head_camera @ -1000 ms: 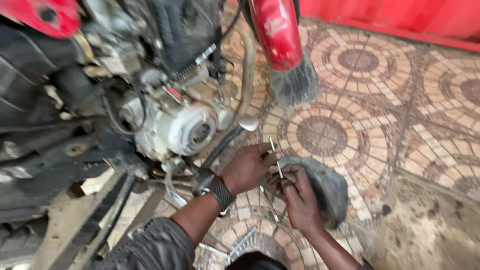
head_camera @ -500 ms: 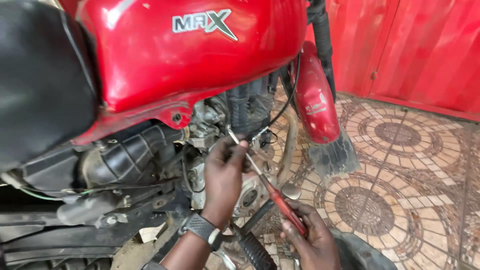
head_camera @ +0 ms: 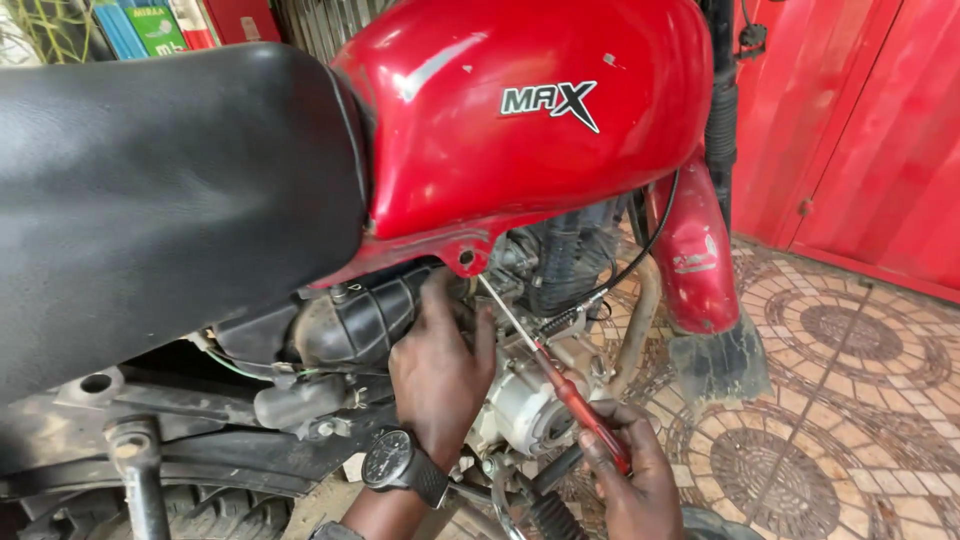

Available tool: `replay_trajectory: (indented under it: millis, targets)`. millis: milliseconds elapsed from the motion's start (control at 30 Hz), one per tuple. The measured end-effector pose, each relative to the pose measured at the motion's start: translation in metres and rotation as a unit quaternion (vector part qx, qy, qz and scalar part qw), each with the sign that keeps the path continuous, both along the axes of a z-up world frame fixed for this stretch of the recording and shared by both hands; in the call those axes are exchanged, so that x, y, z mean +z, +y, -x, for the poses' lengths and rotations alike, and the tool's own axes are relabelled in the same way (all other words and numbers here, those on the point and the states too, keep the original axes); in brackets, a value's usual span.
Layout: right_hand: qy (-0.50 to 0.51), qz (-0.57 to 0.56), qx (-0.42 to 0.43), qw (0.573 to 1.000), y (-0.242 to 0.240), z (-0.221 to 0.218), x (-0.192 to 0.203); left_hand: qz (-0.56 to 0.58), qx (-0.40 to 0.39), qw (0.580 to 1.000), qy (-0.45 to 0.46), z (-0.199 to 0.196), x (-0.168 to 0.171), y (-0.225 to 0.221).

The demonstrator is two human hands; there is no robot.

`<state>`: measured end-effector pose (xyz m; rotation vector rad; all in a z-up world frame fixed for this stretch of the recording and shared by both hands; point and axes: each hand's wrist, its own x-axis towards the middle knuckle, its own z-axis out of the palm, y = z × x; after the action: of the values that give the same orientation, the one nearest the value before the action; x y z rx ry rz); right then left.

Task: Reinstalling a carburetor onto a motorcycle engine, including connecting the throttle slide and tightening screws with a screwdriver.

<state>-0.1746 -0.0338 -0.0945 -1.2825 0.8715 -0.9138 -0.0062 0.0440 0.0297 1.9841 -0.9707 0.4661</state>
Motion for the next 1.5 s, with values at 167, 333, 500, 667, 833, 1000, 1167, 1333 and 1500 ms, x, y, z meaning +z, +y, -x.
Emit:
replay_trajectory:
  millis: [167, 333, 500, 667, 833, 1000, 1167, 1333, 1500]
  targets:
    - [-0.018, 0.0, -0.022, 1.0, 0.004, -0.007, 0.015, -0.091, 0.064, 0.971, -0.211, -0.009, -0.005, 0.006]
    - [0.023, -0.036, -0.041, 0.998, 0.008, -0.006, 0.034, -0.145, 0.09, 0.94, -0.294, -0.006, 0.0, 0.012]
    - [-0.015, -0.006, -0.031, 0.999, 0.003, -0.009, 0.018, -0.083, 0.09, 0.943, -0.311, -0.022, 0.009, 0.014]
    - [-0.053, -0.023, -0.021, 0.998, 0.0, -0.009, 0.008, -0.114, 0.077, 0.937, -0.322, -0.032, 0.02, 0.007]
    - [0.019, -0.082, 0.0, 0.996, 0.002, -0.012, 0.036, -0.124, 0.046, 0.932, -0.339, -0.044, 0.021, 0.007]
    - [-0.044, -0.052, -0.016, 0.998, 0.008, -0.013, 0.038, -0.04, 0.04, 0.933, -0.357, -0.043, 0.016, 0.009]
    - [-0.046, -0.041, -0.033, 0.998, 0.006, -0.011, 0.018, -0.002, 0.042, 0.919, -0.392, -0.041, 0.014, 0.01]
    - [-0.089, -0.01, -0.017, 0.996, -0.003, -0.011, -0.02, 0.035, 0.035, 0.907, -0.417, -0.038, 0.017, 0.01]
    - [-0.071, -0.088, -0.004, 0.994, 0.002, -0.014, -0.02, 0.047, 0.006, 0.904, -0.425, -0.038, 0.017, 0.013]
